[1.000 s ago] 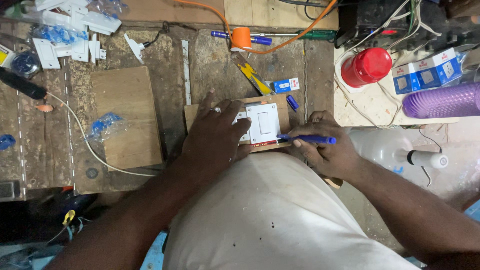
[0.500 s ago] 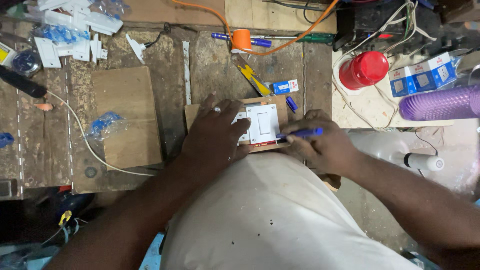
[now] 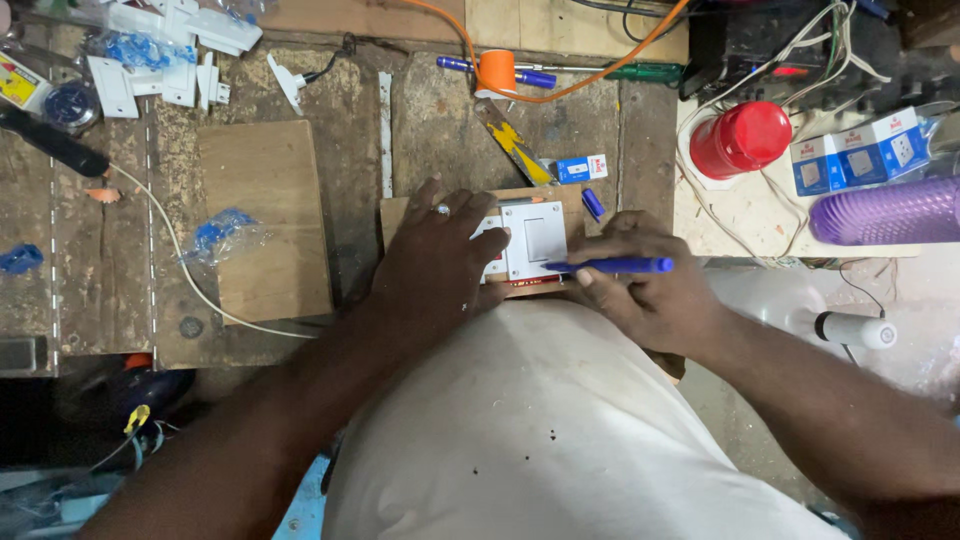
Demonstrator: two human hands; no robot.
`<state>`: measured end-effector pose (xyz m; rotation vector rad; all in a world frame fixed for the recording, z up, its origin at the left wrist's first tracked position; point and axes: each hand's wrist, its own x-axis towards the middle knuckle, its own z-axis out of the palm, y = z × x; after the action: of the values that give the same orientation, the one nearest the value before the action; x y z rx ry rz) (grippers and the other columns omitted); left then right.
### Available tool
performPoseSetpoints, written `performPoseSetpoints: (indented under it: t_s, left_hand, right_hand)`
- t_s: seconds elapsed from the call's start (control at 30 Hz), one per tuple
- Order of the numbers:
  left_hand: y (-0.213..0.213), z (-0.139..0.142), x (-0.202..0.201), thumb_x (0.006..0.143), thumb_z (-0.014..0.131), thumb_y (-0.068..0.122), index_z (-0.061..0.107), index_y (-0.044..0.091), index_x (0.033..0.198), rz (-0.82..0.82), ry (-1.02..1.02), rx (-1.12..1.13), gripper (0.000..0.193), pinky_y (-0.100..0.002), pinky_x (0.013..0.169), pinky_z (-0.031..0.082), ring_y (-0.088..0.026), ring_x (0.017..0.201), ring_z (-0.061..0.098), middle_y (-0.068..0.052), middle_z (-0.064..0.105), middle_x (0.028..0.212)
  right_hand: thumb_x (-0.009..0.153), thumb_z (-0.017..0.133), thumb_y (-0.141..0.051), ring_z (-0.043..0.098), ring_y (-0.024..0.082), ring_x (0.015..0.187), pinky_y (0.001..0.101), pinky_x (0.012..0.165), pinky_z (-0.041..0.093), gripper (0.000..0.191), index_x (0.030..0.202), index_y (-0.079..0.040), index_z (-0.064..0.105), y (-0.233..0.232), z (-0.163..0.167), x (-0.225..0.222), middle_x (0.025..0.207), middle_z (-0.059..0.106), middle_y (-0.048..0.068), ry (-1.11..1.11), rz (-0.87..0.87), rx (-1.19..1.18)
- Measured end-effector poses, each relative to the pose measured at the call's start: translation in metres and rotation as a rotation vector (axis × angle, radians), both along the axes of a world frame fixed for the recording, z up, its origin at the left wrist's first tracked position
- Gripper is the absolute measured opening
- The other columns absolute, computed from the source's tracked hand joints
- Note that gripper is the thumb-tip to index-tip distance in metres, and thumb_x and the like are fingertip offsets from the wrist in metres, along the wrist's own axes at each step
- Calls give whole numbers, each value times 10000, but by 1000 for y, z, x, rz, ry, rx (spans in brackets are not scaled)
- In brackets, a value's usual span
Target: The person places a white plastic switch plate onto a wooden board, then uses a yellow utility knife to trim the plate. They mark the board with a blue pen, remove the plate, and open a small box to retrieve another component. The person continues to handle the switch plate and box contents on the workbench.
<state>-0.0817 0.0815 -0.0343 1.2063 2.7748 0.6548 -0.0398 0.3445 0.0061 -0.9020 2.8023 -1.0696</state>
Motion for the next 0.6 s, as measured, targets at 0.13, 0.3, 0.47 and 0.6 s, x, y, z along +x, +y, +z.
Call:
performPoseSetpoints:
  t_s: [0.13,0.3,0.47,0.6]
  left_hand:
    - [0,-1,0,678,841,429,698,82,1151,2,37,-6,604,-589,1161,265,-375,1267,543,-229,576,1316]
    - [-3,-6,3,723,826,509,668,-11,1162,11,37,32,699,-602,1172,268,-375,1278,545,-233,581,1306]
    - [-4,-9,3,709,830,530,675,-24,1128,20,64,102,712,-610,1159,267,-393,1265,551,-245,590,1286]
    - [-7,-7,3,714,834,484,703,25,1069,16,16,97,595,-608,1164,264,-382,1265,559,-235,602,1265]
  right_hand:
    - [972,697,-166,684,295,877,397,899,508,92,989,-77,717,-19,-8,-6,1003,763,80,76,70,-25]
    - [964,688,-152,708,288,878,429,940,495,117,1046,-79,728,-35,-6,-8,987,761,82,40,100,8]
    - [909,720,-166,688,309,858,442,914,487,153,1034,-77,733,-43,-8,-12,947,769,87,28,101,56]
    - [923,720,-169,704,295,900,443,902,490,171,1067,-75,725,-47,-12,-13,987,768,95,18,107,45]
